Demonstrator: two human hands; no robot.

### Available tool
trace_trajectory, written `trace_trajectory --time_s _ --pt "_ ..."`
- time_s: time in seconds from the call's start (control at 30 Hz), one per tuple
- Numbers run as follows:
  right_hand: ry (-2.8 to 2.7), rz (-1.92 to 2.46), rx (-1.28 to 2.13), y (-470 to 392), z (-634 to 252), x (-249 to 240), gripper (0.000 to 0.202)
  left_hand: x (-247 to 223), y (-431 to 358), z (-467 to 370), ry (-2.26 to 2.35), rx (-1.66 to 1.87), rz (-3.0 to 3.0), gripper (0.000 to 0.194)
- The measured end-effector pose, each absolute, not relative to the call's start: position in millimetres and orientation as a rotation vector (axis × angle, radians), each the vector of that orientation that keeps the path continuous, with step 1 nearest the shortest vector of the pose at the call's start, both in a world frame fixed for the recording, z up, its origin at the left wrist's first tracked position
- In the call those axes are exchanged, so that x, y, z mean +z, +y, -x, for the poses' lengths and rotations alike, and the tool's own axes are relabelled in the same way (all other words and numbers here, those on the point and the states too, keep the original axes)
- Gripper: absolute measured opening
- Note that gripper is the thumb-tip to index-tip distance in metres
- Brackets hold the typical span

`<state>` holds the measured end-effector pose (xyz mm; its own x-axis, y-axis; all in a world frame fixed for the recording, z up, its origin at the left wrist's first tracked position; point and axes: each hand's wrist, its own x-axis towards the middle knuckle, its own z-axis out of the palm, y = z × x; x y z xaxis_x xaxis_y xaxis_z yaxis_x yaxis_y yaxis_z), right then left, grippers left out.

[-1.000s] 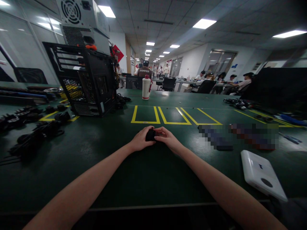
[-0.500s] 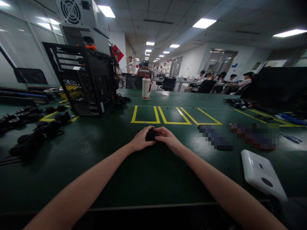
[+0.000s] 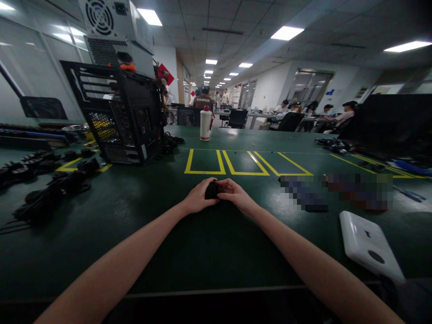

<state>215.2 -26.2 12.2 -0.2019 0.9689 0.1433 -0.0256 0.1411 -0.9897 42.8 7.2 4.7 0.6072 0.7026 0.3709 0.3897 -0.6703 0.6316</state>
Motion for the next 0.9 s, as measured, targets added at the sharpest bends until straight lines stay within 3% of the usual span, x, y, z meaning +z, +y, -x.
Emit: trace_trajectory --time_s 0.17,0.53,0.73,0.9 --pt "-1.421 0.972 1.217 -27.5 -214.5 10.6 0.020 4.3 7.9 -43.2 0.853 0.843 -2.346 0.064" --pt "-1.420 0.990 1.256 -23.7 -216.8 7.5 0.036 7.2 4.8 -43.1 0.865 0.832 -2.337 0.064" --pt "-1.411 0.969 1.256 -27.2 -216.2 8.6 0.023 6.2 5.4 -42.6 0.877 0.831 -2.332 0.064" --pt "-1.383 1.004 1.285 -24.6 -216.9 9.6 0.032 7.2 4.4 -42.6 0.883 0.834 -2.332 0.064"
